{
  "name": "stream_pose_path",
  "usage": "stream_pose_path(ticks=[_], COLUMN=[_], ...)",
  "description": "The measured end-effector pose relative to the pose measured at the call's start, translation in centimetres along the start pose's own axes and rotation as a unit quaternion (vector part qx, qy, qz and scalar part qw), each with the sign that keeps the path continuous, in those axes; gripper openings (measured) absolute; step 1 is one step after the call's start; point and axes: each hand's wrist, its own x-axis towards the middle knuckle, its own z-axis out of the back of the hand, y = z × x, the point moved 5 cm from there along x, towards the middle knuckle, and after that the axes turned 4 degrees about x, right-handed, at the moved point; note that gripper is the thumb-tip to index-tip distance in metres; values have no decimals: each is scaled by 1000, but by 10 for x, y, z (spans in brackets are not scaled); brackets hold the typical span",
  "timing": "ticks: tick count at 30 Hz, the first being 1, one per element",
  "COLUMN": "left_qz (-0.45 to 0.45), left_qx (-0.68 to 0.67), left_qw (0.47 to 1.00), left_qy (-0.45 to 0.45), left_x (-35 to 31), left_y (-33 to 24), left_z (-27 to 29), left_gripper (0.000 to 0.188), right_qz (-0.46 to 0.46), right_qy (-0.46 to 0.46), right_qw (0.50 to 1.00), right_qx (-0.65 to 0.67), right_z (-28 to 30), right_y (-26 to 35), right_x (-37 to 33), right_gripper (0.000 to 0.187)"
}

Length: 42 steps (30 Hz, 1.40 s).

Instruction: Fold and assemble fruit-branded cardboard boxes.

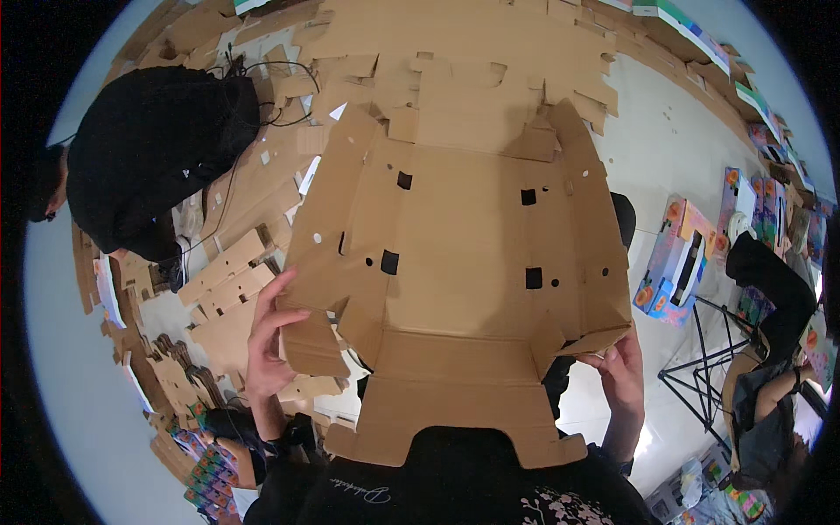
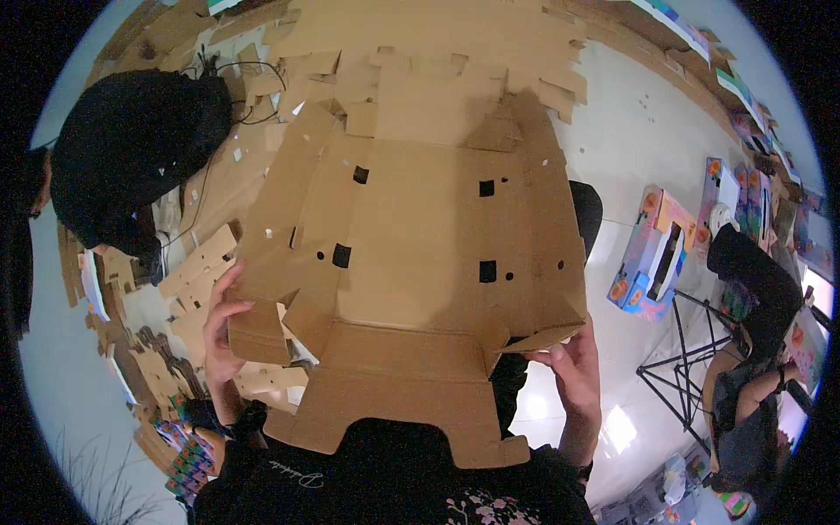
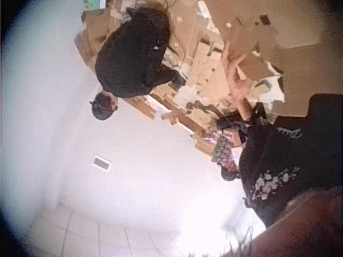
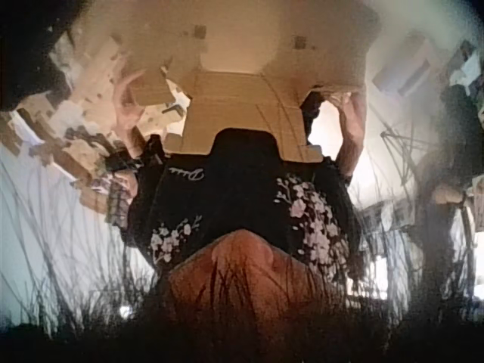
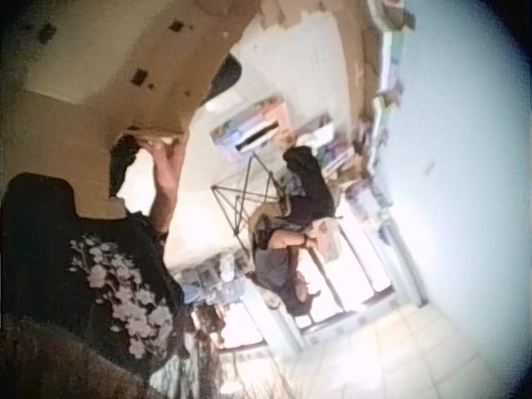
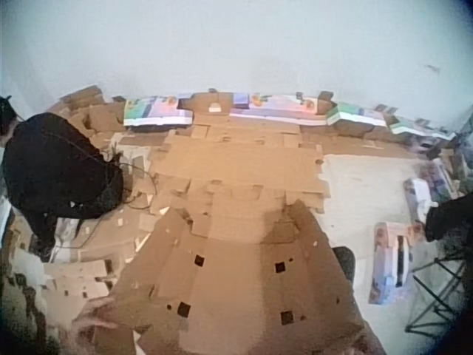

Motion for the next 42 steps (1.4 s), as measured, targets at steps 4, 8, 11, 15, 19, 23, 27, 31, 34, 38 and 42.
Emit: stream_pose_path(ticks=[4,8,11,15,19,23,27,31,34,38,42], left_qz=[12,-15,12,181,42,-129,-89,-117,-142,-137,-83], left_qx=[50,193,147,-136,-85,67,179,197,148,146,154], left_qw=[999,979,980,963,995,981,941,929,937,915,898], left_qy=[0,-58,-133,-148,-33,128,272,292,283,350,403], left_x=[9,20,33,46,67,74,52,45,54,60,59], left_y=[-7,-12,-4,19,-4,-39,-57,-68,-73,-80,-75], left_z=[-9,-20,-37,-66,-92,-109,-112,-112,-107,-95,-97], left_gripper=[53,75,108,123,97,89,86,83,87,91,92], right_qz=[6,44,126,110,171,249,253,229,181,172,196], right_qy=[-3,-36,-81,-92,43,169,217,264,317,368,389], right_qw=[1000,993,976,961,947,822,782,712,693,701,687], right_qx=[-11,-102,-159,-235,-267,-483,-527,-609,-621,-586,-582], right_z=[3,3,-2,-17,-55,-79,-90,-97,-94,-82,-82], right_y=[-1,-4,-8,-14,4,39,62,64,64,73,61], right_x=[6,14,21,28,40,46,27,10,12,11,14], right_gripper=[64,64,67,83,92,82,80,78,83,85,88])
